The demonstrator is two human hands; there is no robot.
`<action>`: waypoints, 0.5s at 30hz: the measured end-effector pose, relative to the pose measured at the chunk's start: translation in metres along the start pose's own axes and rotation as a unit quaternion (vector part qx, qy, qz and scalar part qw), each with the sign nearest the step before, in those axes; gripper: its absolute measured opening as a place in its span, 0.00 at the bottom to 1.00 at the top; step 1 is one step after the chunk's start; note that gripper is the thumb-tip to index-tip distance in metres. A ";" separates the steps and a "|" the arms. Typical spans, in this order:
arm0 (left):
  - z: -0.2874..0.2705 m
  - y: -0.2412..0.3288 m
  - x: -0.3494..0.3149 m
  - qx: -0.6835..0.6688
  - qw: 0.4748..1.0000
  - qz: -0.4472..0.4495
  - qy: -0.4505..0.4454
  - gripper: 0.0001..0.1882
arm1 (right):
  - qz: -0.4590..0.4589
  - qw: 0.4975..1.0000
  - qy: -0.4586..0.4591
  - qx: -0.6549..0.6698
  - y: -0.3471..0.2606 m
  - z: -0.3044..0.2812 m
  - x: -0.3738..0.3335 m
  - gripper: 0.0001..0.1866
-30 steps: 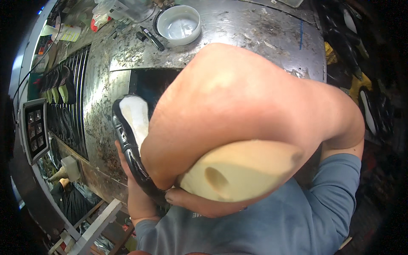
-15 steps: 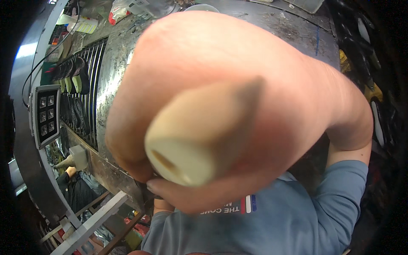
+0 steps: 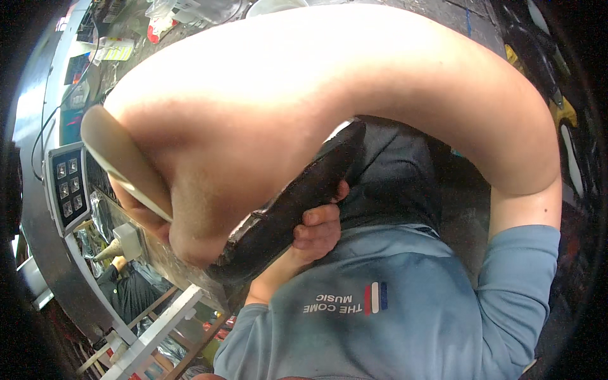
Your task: The person uses a brush to apply a white substance to the sole of a black shoe. They repeatedly dip the brush into a small container and spread the substance along the edges and surface of the shoe sole. The person handles multiple shoes, placing them on a metal table and picking them up to continue the application.
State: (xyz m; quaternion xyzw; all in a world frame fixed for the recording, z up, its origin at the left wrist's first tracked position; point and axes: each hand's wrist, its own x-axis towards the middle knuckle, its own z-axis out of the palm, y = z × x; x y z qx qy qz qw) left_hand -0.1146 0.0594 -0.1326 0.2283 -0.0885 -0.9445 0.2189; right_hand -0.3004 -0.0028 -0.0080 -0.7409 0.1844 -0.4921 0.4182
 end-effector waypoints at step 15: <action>-0.005 0.021 -0.001 0.033 0.999 -0.008 0.008 0.43 | -0.033 0.997 -0.061 0.045 0.010 -0.013 -0.002 0.03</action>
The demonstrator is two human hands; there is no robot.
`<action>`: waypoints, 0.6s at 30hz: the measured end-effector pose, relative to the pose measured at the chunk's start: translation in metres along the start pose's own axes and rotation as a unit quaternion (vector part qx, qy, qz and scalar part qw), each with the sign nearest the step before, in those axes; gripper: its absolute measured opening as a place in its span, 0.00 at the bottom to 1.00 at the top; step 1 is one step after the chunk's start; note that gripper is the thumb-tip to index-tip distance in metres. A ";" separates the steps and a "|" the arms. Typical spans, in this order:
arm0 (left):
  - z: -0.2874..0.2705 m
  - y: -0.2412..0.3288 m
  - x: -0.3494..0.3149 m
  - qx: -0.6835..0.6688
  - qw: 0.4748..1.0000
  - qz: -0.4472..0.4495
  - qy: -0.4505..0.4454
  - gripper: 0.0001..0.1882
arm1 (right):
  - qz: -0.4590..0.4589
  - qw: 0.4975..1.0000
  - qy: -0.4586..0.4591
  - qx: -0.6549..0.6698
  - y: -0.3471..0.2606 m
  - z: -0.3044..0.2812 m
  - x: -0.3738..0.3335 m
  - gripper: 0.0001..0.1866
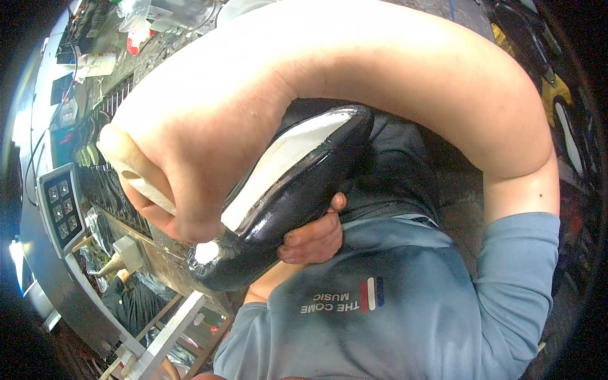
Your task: The person uses a brush to apply a white substance to the sole of a black shoe. They repeatedly dip the brush into a small container and spread the substance along the edges and surface of the shoe sole. The person handles multiple shoes, placing them on a metal table and picking them up to continue the application.
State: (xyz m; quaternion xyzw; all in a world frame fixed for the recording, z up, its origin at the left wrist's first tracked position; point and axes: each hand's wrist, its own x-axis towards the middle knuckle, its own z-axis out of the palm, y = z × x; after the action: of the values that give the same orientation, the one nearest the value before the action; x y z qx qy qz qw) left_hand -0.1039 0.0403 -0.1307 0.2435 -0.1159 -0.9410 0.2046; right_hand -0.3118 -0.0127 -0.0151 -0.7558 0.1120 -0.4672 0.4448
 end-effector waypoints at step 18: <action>0.042 0.057 -0.052 0.220 0.960 0.097 0.144 0.43 | 0.083 0.966 0.195 -0.151 -0.053 -0.035 -0.058 0.13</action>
State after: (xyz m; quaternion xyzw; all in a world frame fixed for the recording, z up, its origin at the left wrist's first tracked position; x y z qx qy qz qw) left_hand -0.0646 0.0173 -0.0553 0.4030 -0.3126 -0.8229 0.2504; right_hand -0.3842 0.0316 -0.0032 -0.6964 0.3279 -0.5451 0.3323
